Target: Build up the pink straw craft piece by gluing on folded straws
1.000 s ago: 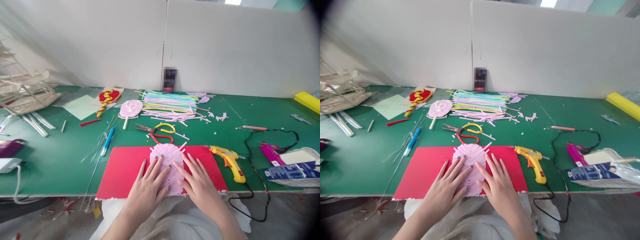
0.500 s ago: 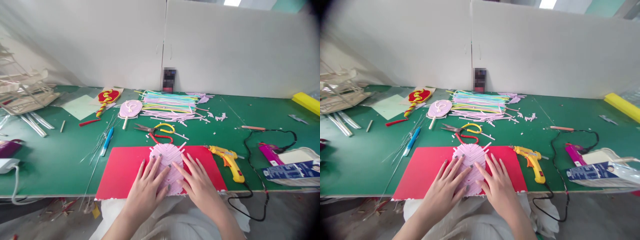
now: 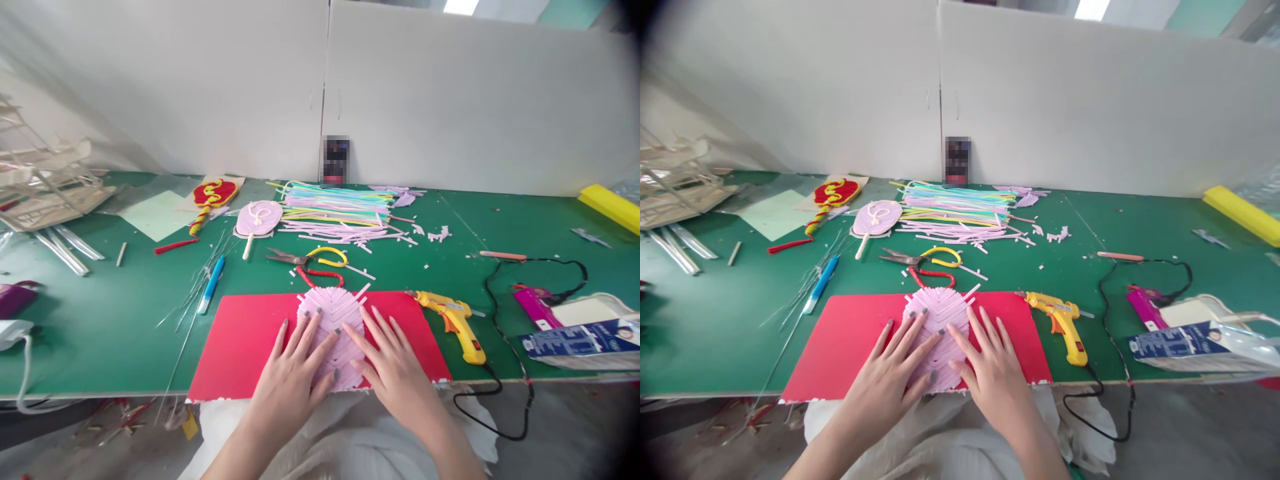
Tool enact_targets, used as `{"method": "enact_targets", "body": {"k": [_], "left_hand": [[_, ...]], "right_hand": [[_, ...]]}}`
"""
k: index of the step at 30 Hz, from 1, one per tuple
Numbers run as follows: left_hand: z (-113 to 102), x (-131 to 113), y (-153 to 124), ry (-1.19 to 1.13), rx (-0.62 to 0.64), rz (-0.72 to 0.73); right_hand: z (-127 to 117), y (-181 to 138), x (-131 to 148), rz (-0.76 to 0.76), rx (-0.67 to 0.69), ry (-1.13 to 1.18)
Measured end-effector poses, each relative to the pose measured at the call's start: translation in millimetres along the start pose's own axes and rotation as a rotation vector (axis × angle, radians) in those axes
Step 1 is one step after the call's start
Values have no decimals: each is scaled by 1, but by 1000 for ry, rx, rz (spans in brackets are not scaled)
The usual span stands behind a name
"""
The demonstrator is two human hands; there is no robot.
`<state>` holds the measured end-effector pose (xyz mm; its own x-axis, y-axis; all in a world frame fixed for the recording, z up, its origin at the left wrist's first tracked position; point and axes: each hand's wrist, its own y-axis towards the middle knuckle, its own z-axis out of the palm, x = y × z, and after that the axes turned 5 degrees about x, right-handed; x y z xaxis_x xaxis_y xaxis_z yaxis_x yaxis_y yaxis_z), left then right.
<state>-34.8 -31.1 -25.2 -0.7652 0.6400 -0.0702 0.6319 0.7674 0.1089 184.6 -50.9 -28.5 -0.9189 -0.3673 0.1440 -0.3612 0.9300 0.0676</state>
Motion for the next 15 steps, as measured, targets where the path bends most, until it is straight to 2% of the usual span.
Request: {"method": "enact_targets", "body": {"k": [5,7,8,9,10,12,13,15], "left_hand": [[-1,1,0,3,-10,-10],[-1,1,0,7,-8,-7],[-1,1,0,10,-6,-2],[-1,1,0,14,-5,2],[-1,1,0,18,-7,3],[0,1,0,23,-17,4],[1,1,0,23,-24,4],[2,1,-1,17,-37,2]], "right_hand": [[-12,-3,-10,19,-76,183],[-19,-10,-29,187,-240,280],[-21,-15,-41,299,-384,287],[-24,-21,-55,431,-534,261],[-25,-28,-69,580,-600,195],[-27,-42,-94,860,-533,43],[-26,-48,-104,940,-481,14],[-24,-54,-116,987,-357,52]]}}
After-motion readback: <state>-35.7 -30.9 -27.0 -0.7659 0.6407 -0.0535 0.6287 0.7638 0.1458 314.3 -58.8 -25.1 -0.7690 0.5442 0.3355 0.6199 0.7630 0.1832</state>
